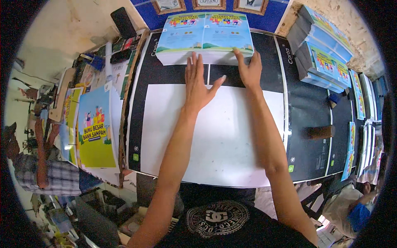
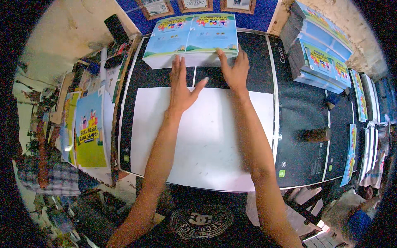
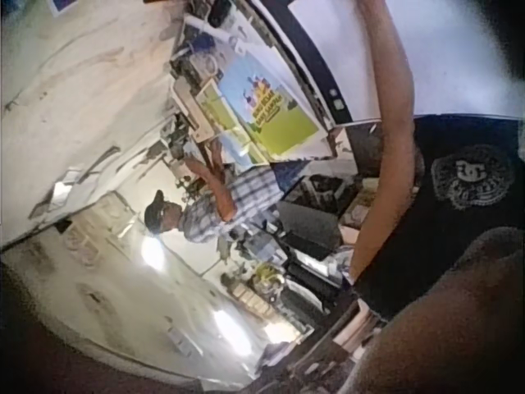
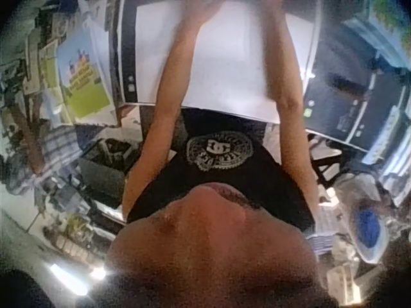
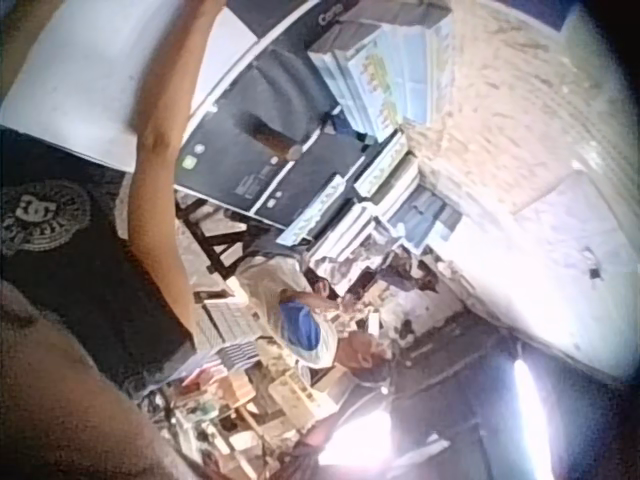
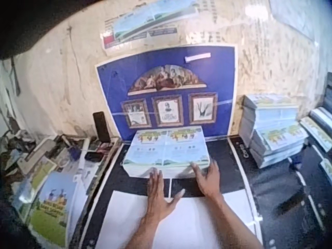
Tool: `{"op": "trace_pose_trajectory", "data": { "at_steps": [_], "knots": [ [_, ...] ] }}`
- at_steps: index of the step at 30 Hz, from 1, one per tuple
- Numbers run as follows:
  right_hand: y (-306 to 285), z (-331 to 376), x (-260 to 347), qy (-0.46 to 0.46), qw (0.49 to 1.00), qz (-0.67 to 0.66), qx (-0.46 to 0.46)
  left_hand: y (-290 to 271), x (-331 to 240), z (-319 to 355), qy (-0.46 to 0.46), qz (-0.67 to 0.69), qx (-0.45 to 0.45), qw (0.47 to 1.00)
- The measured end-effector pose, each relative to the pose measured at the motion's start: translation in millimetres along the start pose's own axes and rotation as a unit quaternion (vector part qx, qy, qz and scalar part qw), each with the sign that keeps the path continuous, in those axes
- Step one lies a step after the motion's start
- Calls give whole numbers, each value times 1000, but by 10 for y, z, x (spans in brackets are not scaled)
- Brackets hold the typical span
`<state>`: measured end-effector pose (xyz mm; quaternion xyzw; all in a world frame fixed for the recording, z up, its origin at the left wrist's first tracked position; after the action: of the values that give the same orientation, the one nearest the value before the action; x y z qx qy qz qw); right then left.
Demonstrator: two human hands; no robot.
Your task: The person stacks large stacks of booklets on a table, aligns the edges by hand, and folds them to group multiple items together.
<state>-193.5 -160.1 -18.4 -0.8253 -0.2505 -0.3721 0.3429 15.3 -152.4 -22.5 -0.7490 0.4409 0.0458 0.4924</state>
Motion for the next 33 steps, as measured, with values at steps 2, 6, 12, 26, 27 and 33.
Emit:
{"op": "trace_pose_trajectory", "data": {
  "at_steps": [2, 6, 12, 26, 27, 33],
  "knots": [
    [-2, -16, -28, 10, 1000, 14, -3, 53, -57, -41, 0, -30, 20, 999],
    [10, -17, 35, 7, 1000, 11, 21, 92, -51, -61, -2, -88, 29, 996],
    [56, -29, -73, 49, 999, -1, -14, 144, -50, -76, -19, -37, 28, 999],
    [79, -36, -133, 71, 997, -12, -30, 54, 102, -63, -32, -4, -48, 998],
    [74, -39, -140, 69, 997, -11, -26, 57, 79, -67, -31, -12, -38, 999],
    [68, -53, -66, 76, 997, -16, -16, 60, 122, -68, -34, -7, -40, 999]
  ]
}}
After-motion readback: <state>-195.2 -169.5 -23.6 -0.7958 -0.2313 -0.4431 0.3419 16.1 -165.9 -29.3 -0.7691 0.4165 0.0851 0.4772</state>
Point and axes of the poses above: each hand's wrist, its own z-axis away from the middle knuckle, its own y-axis out of the palm, x = y × z, the point moved 4 cm from there along -z, towards the middle knuckle, and after that the axes turned 4 degrees about x, right-handed, at the moved point
